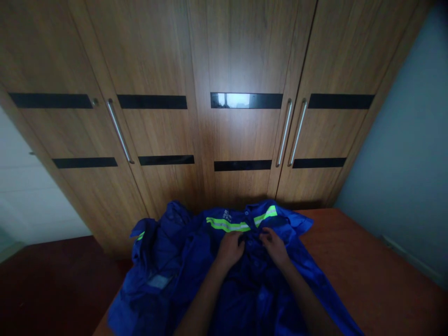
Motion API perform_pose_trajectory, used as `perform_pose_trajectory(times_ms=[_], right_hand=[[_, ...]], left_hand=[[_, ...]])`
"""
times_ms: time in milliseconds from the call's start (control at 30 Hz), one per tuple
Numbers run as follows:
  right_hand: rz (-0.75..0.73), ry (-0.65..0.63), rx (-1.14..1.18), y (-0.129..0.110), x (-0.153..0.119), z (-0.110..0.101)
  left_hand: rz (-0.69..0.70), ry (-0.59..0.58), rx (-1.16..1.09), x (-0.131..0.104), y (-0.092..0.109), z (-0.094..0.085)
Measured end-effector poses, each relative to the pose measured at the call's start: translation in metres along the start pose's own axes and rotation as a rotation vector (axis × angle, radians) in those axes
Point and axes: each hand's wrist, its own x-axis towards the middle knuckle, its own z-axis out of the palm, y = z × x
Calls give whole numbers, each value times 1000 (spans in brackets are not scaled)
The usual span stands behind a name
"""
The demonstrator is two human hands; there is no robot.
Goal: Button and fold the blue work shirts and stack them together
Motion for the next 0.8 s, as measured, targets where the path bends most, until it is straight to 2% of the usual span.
perform_pose_trajectory(times_ms=[100,200,267,333,400,467,567,633,700,733,800], right_hand=[[-30,-90,15,-17,-15,7],[-156,-236,81,-36,-27,14],[-213,-324,148,-43,-35,11],[-196,-311,199,-41,-42,0],[-150,-196,180,-29,-51,-20],[-118,-50,55,-10,-59,-49],[-65,115,-229,20,-68,-101],[31,202,-379,36,-67,-133],[143,233,-476,46,-59,-157],[198,226,-487,49,-53,-164],[300,166,-415,50,-40,-169]], left_hand=[[44,-40,3,-20,11,3],[63,-57,-10,-36,19,4],[68,-67,-28,-46,22,-1],[57,-77,-54,-59,21,-12],[34,-74,-63,-76,17,-29],[9,-30,-16,-94,9,-50],[-52,151,103,-116,-10,-85],[-108,296,159,-124,-23,-105],[-198,385,148,-126,-35,-117],[-252,390,93,-125,-40,-120],[-351,323,-105,-120,-47,-119]])
